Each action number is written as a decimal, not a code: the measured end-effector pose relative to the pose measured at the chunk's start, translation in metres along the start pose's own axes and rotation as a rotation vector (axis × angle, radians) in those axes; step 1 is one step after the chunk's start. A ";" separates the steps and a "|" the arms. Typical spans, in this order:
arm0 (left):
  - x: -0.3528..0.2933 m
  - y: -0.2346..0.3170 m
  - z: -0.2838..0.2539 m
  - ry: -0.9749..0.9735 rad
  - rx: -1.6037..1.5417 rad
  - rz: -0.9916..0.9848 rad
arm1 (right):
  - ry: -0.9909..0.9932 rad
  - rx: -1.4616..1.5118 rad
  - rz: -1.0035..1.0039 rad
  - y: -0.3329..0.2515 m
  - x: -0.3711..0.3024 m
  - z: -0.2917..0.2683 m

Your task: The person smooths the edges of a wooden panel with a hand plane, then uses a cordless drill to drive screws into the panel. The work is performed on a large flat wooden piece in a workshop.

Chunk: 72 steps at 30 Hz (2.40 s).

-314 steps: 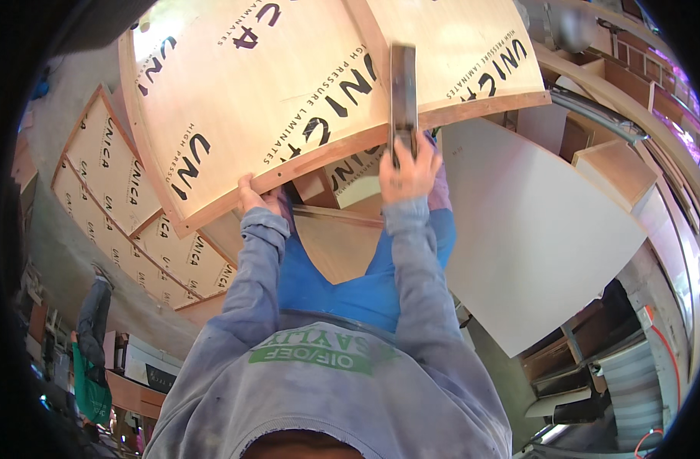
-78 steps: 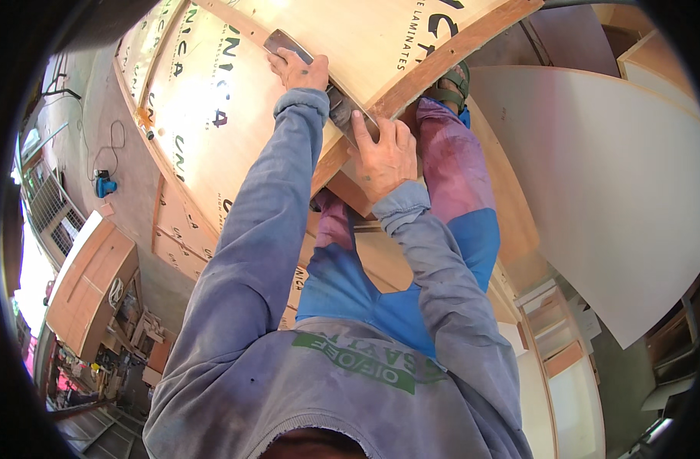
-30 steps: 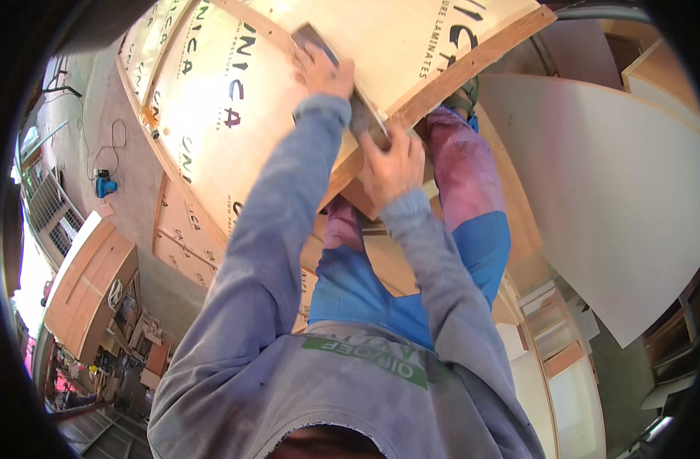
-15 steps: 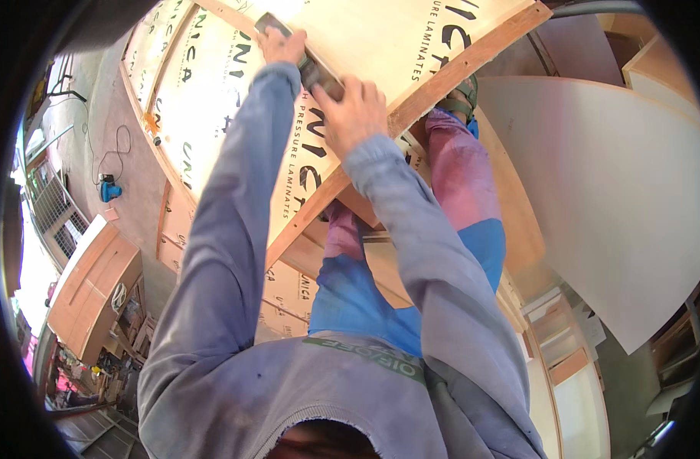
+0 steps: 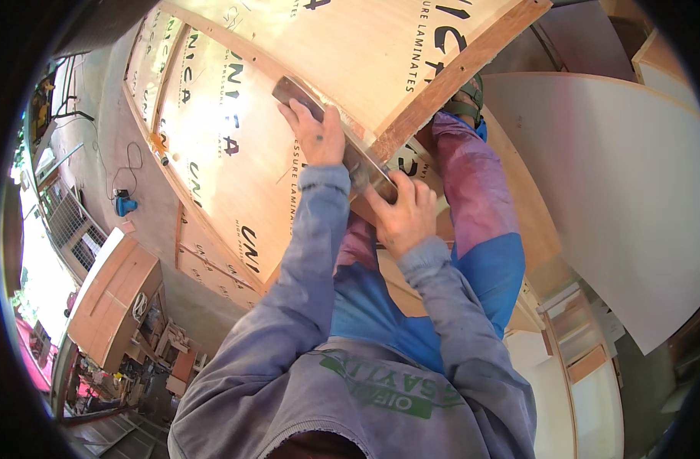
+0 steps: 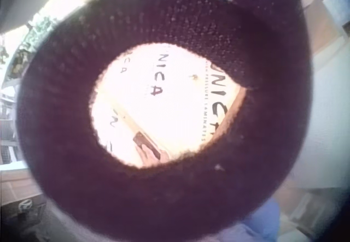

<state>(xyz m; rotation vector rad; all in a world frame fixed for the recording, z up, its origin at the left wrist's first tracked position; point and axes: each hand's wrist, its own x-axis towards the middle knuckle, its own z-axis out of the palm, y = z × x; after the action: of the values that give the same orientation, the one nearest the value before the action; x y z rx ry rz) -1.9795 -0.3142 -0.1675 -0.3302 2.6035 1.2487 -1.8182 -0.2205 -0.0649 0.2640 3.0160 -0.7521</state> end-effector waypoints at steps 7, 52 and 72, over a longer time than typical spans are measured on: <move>0.032 0.007 -0.008 -0.059 -0.067 0.009 | 0.011 0.057 -0.011 -0.003 0.026 0.013; 0.205 -0.036 -0.041 -0.028 0.197 -0.055 | 0.068 0.055 -0.086 -0.033 0.147 0.103; 0.334 -0.142 -0.153 0.264 -0.217 -0.068 | 0.042 0.179 -0.312 -0.122 0.250 0.173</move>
<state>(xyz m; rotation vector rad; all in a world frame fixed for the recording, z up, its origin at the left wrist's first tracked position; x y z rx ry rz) -2.2700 -0.5551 -0.2801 -0.6591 2.6422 1.5621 -2.0888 -0.3681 -0.1767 -0.1984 3.0688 -1.0523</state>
